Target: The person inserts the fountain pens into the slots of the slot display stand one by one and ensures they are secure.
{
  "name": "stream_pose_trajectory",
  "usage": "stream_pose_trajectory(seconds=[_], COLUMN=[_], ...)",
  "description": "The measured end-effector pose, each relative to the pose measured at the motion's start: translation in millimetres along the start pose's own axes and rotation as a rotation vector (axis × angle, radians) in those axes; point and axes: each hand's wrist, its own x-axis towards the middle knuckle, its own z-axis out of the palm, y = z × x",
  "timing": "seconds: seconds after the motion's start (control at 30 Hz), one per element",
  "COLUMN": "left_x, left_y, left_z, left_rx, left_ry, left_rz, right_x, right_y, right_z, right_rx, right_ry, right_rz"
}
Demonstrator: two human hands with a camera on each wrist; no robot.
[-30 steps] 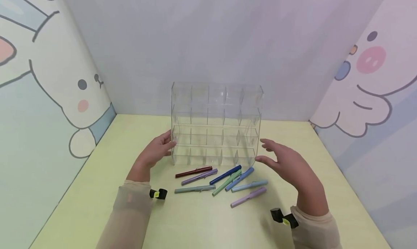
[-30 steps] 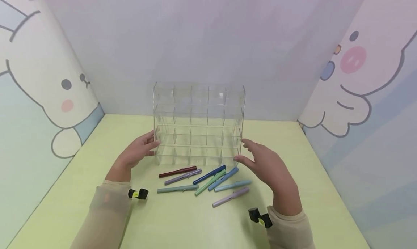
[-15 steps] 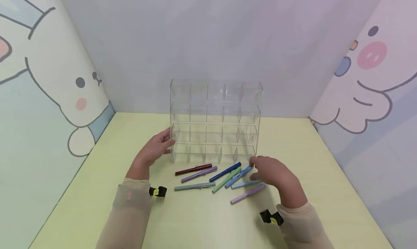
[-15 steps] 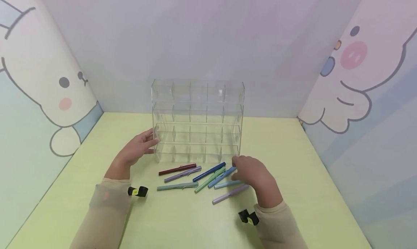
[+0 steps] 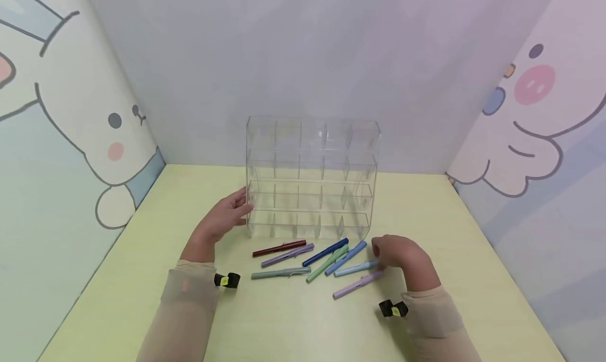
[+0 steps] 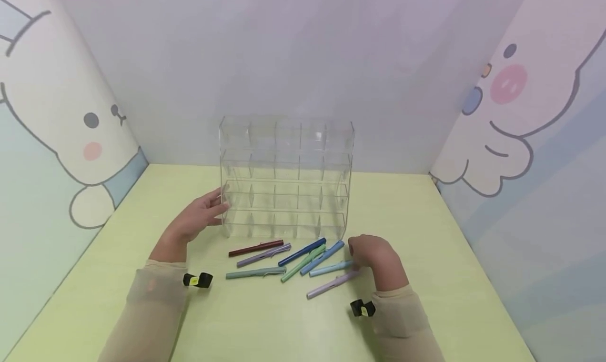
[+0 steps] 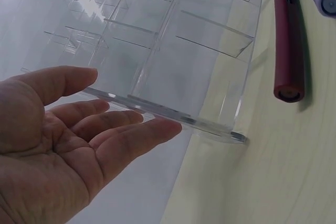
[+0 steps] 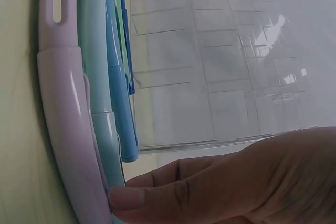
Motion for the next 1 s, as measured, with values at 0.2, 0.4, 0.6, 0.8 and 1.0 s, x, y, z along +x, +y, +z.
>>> stream_pose_trajectory(seconds=[0.2, 0.4, 0.6, 0.8, 1.0], left_x=[-1.0, -0.7, 2.5, 4.9, 4.0], left_y=[-1.8, -1.7, 1.0, 3.9, 2.1], left_z=[1.5, 0.8, 0.6, 0.0, 0.0], left_rx=[-0.004, 0.0, 0.005, 0.012, 0.007], left_ry=[0.01, 0.004, 0.006, 0.022, 0.016], left_rz=[-0.011, 0.0, 0.0, -0.018, -0.032], right_x=[1.4, 2.2, 7.4, 14.8, 16.6], right_y=[1, 2, 6, 6, 7], right_z=[4, 2, 2, 1, 2], right_rx=[0.021, 0.044, 0.023, 0.077, 0.142], right_ry=[-0.013, -0.028, 0.001, 0.018, -0.017], right_rz=[-0.021, -0.041, -0.053, -0.034, -0.054])
